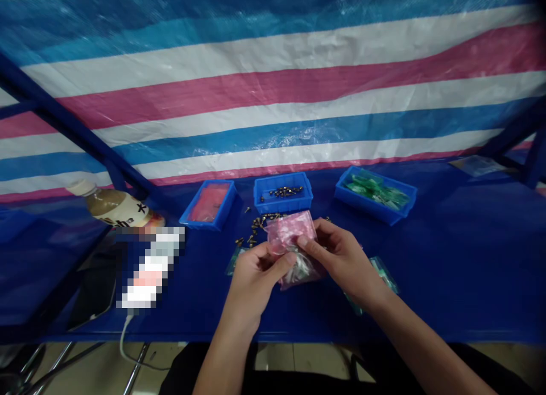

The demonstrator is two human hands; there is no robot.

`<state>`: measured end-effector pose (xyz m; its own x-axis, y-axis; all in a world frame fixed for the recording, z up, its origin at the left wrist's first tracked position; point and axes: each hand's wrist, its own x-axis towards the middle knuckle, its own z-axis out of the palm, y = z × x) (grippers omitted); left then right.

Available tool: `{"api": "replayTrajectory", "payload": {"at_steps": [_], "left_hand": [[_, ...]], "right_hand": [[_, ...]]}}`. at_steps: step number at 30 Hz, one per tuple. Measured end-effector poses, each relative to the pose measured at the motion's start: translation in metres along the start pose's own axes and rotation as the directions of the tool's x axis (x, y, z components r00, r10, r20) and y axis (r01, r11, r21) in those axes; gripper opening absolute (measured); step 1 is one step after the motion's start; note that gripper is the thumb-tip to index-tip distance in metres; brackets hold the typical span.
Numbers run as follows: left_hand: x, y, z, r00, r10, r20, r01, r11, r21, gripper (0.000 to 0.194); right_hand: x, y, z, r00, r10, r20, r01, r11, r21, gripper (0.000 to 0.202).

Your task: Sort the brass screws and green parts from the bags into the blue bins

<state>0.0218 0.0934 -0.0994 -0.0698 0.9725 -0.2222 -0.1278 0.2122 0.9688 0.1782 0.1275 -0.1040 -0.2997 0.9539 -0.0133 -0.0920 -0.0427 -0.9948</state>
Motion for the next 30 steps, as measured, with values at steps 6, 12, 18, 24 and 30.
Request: {"api": "replayTrajectory", "payload": {"at_steps": [6, 12, 18, 24, 30], "left_hand": [[-0.001, -0.005, -0.005, 0.994, 0.021, 0.107, -0.037, 0.988, 0.151, 0.033], [-0.001, -0.008, 0.0, 0.974, 0.051, 0.223, -0.088, 0.984, 0.158, 0.028], [-0.003, -0.006, -0.002, 0.956, 0.004, 0.295, -0.123, 0.914, 0.387, 0.031], [-0.003, -0.003, -0.005, 0.948, -0.029, 0.318, -0.132, 0.872, 0.472, 0.036], [-0.004, -0.003, -0.009, 0.931, -0.087, 0.353, -0.149, 0.796, 0.587, 0.033]], "right_hand": [[-0.002, 0.002, 0.0, 0.995, 0.049, -0.088, -0.047, 0.999, 0.015, 0.032], [0.0, 0.005, -0.002, 0.974, -0.024, -0.225, -0.001, 0.994, -0.113, 0.035], [0.002, 0.006, -0.006, 0.995, 0.051, -0.082, -0.051, 0.999, 0.008, 0.027], [0.001, 0.005, -0.01, 0.991, 0.092, -0.096, -0.082, 0.991, 0.106, 0.027], [0.006, 0.008, -0.02, 0.997, 0.055, 0.047, -0.053, 0.998, -0.035, 0.021]]}}
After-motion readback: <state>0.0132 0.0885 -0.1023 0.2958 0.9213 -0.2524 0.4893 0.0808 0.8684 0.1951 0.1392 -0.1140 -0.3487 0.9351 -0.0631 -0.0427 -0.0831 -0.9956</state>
